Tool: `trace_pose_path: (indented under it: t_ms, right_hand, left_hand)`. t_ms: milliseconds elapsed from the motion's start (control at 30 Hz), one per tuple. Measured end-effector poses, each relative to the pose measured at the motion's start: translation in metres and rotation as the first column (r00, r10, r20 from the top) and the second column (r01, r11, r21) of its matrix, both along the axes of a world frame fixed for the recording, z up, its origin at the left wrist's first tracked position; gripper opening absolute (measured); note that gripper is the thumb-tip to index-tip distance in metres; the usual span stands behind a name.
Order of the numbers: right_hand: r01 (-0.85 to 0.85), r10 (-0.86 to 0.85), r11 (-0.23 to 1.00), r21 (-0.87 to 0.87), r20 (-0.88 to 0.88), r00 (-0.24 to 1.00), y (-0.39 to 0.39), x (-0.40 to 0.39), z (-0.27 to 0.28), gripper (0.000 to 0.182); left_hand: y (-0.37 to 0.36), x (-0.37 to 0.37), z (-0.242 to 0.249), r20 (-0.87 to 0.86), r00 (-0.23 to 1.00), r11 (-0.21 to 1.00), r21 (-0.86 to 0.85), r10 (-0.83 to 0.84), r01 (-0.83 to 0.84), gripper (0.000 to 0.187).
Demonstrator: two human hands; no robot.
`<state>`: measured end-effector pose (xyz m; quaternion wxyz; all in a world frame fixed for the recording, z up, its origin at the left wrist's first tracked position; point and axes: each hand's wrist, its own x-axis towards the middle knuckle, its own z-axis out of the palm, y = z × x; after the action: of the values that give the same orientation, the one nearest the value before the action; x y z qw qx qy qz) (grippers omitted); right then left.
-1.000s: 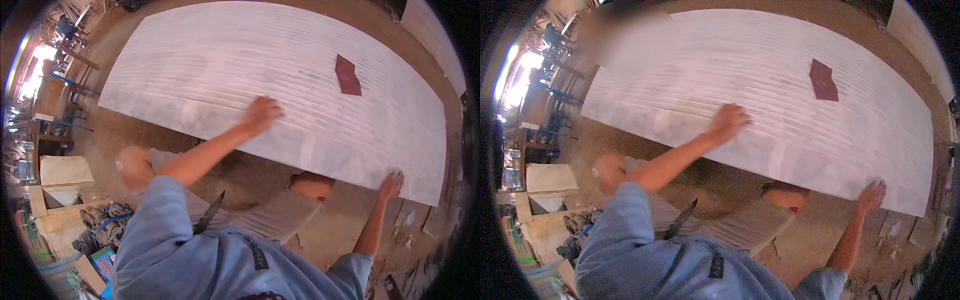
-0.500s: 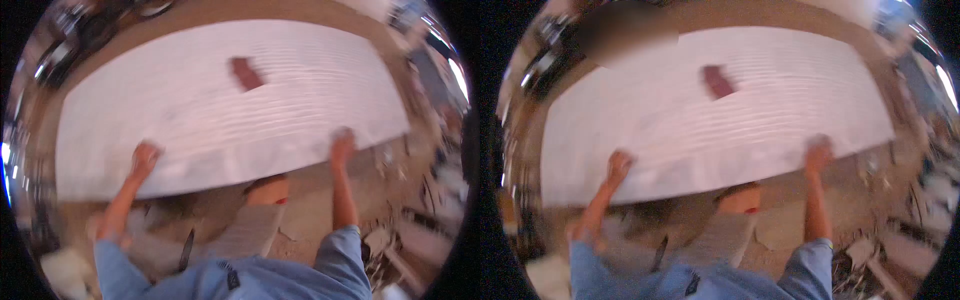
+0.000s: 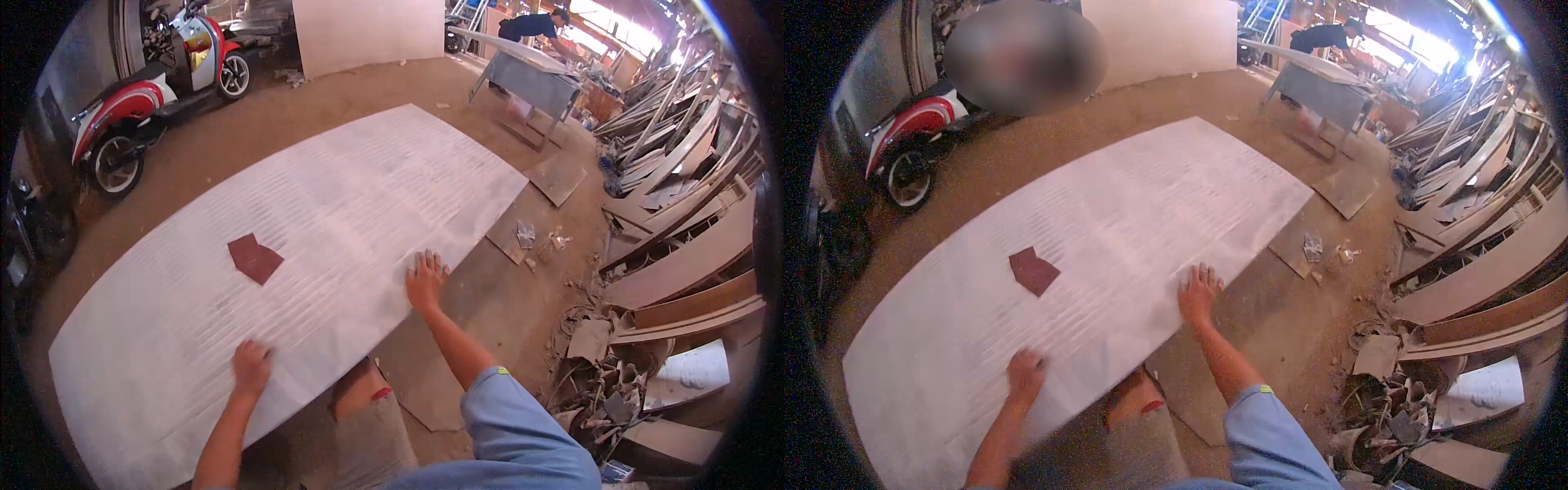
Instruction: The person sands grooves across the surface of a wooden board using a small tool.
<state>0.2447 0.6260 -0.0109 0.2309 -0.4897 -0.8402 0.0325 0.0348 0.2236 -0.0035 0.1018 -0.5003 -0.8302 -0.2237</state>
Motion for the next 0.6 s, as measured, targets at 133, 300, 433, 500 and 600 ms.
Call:
trace_pose_path:
  t_ms: [133, 300, 433, 500, 600]
  right_hand:
    - [0.032, -0.032, 0.999, 0.014, 0.006, 0.999, 0.001, -0.003, 0.0, 0.05]
    - [0.044, -0.045, 0.999, 0.02, 0.056, 0.997, 0.0, -0.002, 0.001, 0.052]
    - [0.05, -0.051, 0.999, 0.018, 0.048, 0.998, 0.003, -0.001, 0.0, 0.053]
    - [0.028, -0.027, 0.999, -0.022, 0.026, 0.999, 0.003, 0.0, 0.003, 0.054]
    - [0.024, -0.025, 0.998, -0.054, -0.021, 0.999, 0.002, 0.001, 0.003, 0.055]
  left_hand:
    - [-0.148, -0.023, 0.014, -0.038, 0.999, 0.999, 0.035, 0.02, -0.019, 0.013]
    - [-0.074, -0.015, 0.008, -0.019, 0.998, 0.992, 0.109, -0.055, 0.056, 0.013]
    - [0.118, 0.021, 0.003, -0.052, 0.989, 0.974, 0.174, -0.141, 0.148, 0.005]
    - [0.207, 0.035, -0.002, 0.039, 0.988, 0.976, 0.165, -0.148, 0.14, 0.006]
    - [0.256, 0.048, 0.007, 0.061, 0.992, 0.988, 0.11, -0.113, 0.105, 0.008]
